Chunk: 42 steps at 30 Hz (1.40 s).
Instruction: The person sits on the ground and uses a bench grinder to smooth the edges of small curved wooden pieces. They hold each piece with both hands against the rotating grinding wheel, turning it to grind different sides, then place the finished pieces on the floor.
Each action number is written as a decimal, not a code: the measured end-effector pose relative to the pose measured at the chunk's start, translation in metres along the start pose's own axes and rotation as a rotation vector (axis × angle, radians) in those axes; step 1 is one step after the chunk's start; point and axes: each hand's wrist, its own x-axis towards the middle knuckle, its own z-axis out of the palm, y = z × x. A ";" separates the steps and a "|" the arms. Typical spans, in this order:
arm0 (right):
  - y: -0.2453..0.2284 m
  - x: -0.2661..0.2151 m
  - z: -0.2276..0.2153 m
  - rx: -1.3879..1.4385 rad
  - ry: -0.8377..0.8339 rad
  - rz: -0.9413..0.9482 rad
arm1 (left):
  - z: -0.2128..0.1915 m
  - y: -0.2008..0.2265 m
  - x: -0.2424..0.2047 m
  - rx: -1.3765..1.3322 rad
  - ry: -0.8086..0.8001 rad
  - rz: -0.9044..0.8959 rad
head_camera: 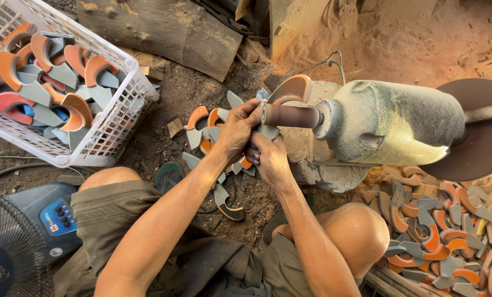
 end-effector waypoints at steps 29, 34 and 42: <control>0.010 0.026 -0.057 -1.309 0.255 -0.084 | 0.003 -0.022 0.010 -0.168 -0.097 0.013; 0.002 0.017 -0.040 -1.326 0.352 0.042 | 0.006 -0.020 0.004 -0.218 -0.124 -0.025; -0.004 -0.004 -0.017 -1.170 0.374 0.014 | 0.011 -0.014 -0.009 -0.212 -0.104 -0.090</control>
